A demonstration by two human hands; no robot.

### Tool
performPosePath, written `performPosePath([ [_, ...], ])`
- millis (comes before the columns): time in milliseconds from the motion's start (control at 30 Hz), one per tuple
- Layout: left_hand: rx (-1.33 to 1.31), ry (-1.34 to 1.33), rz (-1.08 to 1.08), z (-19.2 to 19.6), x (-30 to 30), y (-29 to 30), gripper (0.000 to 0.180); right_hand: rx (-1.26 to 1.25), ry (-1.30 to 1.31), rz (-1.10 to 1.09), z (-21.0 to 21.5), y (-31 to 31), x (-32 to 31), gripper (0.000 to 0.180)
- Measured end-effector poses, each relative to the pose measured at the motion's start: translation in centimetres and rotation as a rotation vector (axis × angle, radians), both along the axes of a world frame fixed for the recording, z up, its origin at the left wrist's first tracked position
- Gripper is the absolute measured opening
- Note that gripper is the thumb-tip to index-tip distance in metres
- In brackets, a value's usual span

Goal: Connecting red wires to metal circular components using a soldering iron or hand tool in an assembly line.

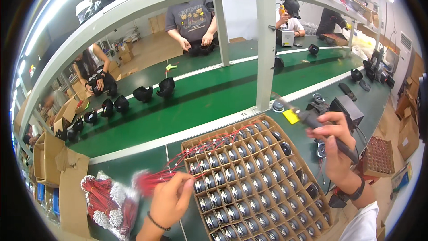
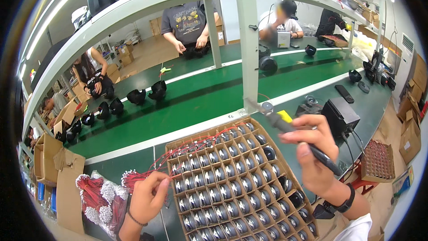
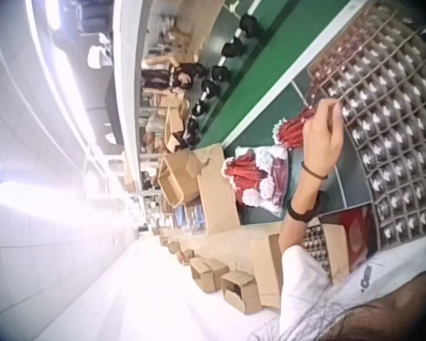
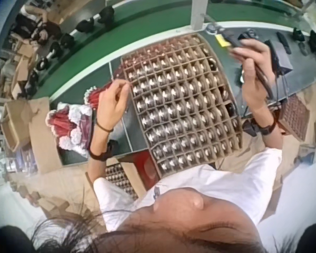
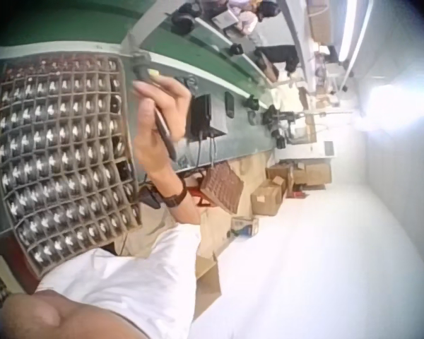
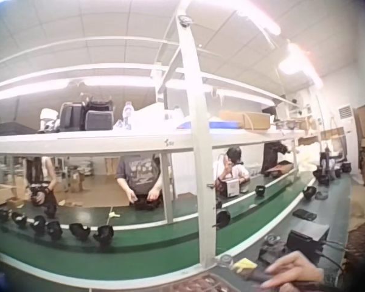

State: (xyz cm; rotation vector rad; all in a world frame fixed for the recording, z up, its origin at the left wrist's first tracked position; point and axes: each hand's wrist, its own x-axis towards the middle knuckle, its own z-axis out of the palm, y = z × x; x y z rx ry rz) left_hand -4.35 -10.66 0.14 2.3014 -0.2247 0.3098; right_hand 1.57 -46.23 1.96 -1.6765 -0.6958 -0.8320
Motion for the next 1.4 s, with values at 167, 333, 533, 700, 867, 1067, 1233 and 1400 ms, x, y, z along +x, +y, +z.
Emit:
performPosePath([
  [167,0.034,0.078,0.067,-0.2,2.4,-0.7,0.010,-0.087,0.124,0.171,0.5,4.3,3.0,0.021],
  [333,0.058,0.075,0.105,-1.0,4.7,-0.6,0.009,0.057,0.457,0.415,-0.4,7.3,5.9,0.028],
  [533,0.064,0.020,0.107,-2.6,7.1,-0.1,0.007,0.097,0.488,0.434,-3.5,7.4,7.5,0.027],
  [700,0.111,0.047,0.102,-2.3,8.0,-0.7,0.008,0.128,0.635,0.421,-4.8,5.9,7.6,0.027],
  [867,0.046,0.107,0.042,-2.0,8.1,-0.6,0.005,0.011,0.562,0.393,-5.6,4.8,7.9,0.028],
  [1067,0.013,0.103,0.049,-2.6,8.5,-1.2,0.008,-0.093,0.441,0.350,-5.9,4.9,7.6,0.032],
  [1233,0.010,0.057,0.062,-3.3,8.2,-1.3,0.009,-0.164,0.385,0.407,-6.0,5.3,7.8,0.030],
  [1400,-0.036,0.038,0.079,-4.1,8.3,-1.5,0.010,-0.229,0.357,0.408,-6.1,5.4,7.8,0.030],
])
